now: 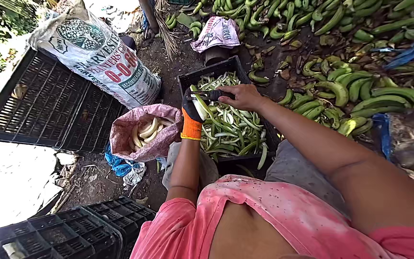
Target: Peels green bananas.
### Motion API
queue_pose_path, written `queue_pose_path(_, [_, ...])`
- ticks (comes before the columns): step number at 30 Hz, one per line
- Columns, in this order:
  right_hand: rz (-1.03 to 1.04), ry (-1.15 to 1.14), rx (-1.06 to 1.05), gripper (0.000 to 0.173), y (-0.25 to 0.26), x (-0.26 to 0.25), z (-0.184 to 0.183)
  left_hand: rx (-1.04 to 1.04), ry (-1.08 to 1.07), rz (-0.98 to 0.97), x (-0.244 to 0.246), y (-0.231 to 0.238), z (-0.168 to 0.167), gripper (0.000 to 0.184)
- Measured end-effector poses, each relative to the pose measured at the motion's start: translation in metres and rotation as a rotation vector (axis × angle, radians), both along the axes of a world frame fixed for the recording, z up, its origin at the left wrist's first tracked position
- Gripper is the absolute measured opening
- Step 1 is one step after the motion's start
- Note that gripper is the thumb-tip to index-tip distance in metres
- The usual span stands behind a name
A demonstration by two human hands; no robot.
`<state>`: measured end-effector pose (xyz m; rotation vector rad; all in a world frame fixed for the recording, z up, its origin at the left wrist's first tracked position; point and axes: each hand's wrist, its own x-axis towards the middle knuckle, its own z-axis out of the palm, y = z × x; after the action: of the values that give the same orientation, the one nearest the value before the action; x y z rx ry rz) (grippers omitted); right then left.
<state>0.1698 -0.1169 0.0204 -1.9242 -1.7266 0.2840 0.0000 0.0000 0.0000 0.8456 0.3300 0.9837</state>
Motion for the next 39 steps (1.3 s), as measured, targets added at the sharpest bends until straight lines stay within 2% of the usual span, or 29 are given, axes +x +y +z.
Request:
queue_pose_path(2, [-0.029,0.105,-0.065,0.051,0.003,0.011,0.001,0.007,0.056,-0.039,0.002,-0.007,0.006,0.036])
queue_pose_path(6, [0.005,0.371,-0.119,0.051,0.016,0.036,-0.005,0.296,0.279,-0.177,-0.025,-0.011,-0.002,0.041])
queue_pose_path(8, [-0.030,0.387,-0.125,0.053,0.021,0.051,-0.015,0.288,0.208,-0.288,-0.023,-0.006,-0.005,0.043])
queue_pose_path(10, [-0.119,0.350,-0.149,0.053,0.019,0.066,-0.018,0.200,0.063,-0.418,-0.014,0.000,-0.003,0.048])
queue_pose_path(13, [-0.154,0.293,-0.081,0.051,0.010,0.065,-0.003,-0.013,-0.021,-0.468,-0.013,0.009,-0.003,0.043])
queue_pose_path(16, [-0.020,0.165,0.009,0.052,-0.008,0.043,0.004,-0.298,-0.177,-0.500,-0.011,0.020,-0.008,0.054])
queue_pose_path(18, [0.102,0.047,0.084,0.051,-0.018,0.024,0.001,-0.429,-0.227,-0.402,-0.010,0.023,-0.013,0.055])
queue_pose_path(20, [0.183,-0.072,0.113,0.053,-0.024,0.011,-0.001,-0.553,-0.310,-0.427,-0.008,0.025,-0.017,0.057])
queue_pose_path(21, [0.202,-0.122,0.121,0.053,-0.025,0.008,-0.003,-0.575,-0.297,-0.419,-0.009,0.021,-0.012,0.058])
queue_pose_path(22, [0.207,-0.149,0.124,0.054,-0.026,0.006,-0.005,-0.619,-0.201,-0.328,-0.008,0.011,0.003,0.055])
queue_pose_path(23, [0.205,-0.152,0.119,0.054,-0.026,0.004,-0.005,-0.673,-0.017,-0.141,-0.002,-0.003,0.030,0.050])
queue_pose_path(24, [0.193,-0.144,0.116,0.053,-0.025,0.003,-0.006,-0.658,0.102,-0.011,0.005,-0.011,0.043,0.045])
queue_pose_path(25, [0.177,-0.124,0.101,0.053,-0.024,0.002,-0.007,-0.547,0.117,0.013,0.005,-0.011,0.035,0.042])
queue_pose_path(27, [0.128,-0.067,0.053,0.052,-0.021,0.000,-0.009,-0.261,-0.007,-0.079,-0.004,0.000,-0.004,0.038])
queue_pose_path(28, [0.103,-0.037,0.036,0.051,-0.017,0.000,-0.010,-0.162,-0.030,-0.100,-0.006,0.001,-0.010,0.036])
queue_pose_path(32, [-0.012,0.158,-0.101,0.051,0.002,0.007,-0.010,-0.211,0.021,-0.100,0.002,-0.009,0.004,0.041])
queue_pose_path(35, [-0.112,0.365,-0.142,0.052,0.016,0.019,-0.023,-0.057,0.062,-0.099,-0.004,-0.014,0.004,0.036])
queue_pose_path(39, [-0.198,0.512,-0.191,0.052,0.020,0.035,-0.031,0.117,0.127,-0.293,-0.036,-0.002,-0.002,0.043])
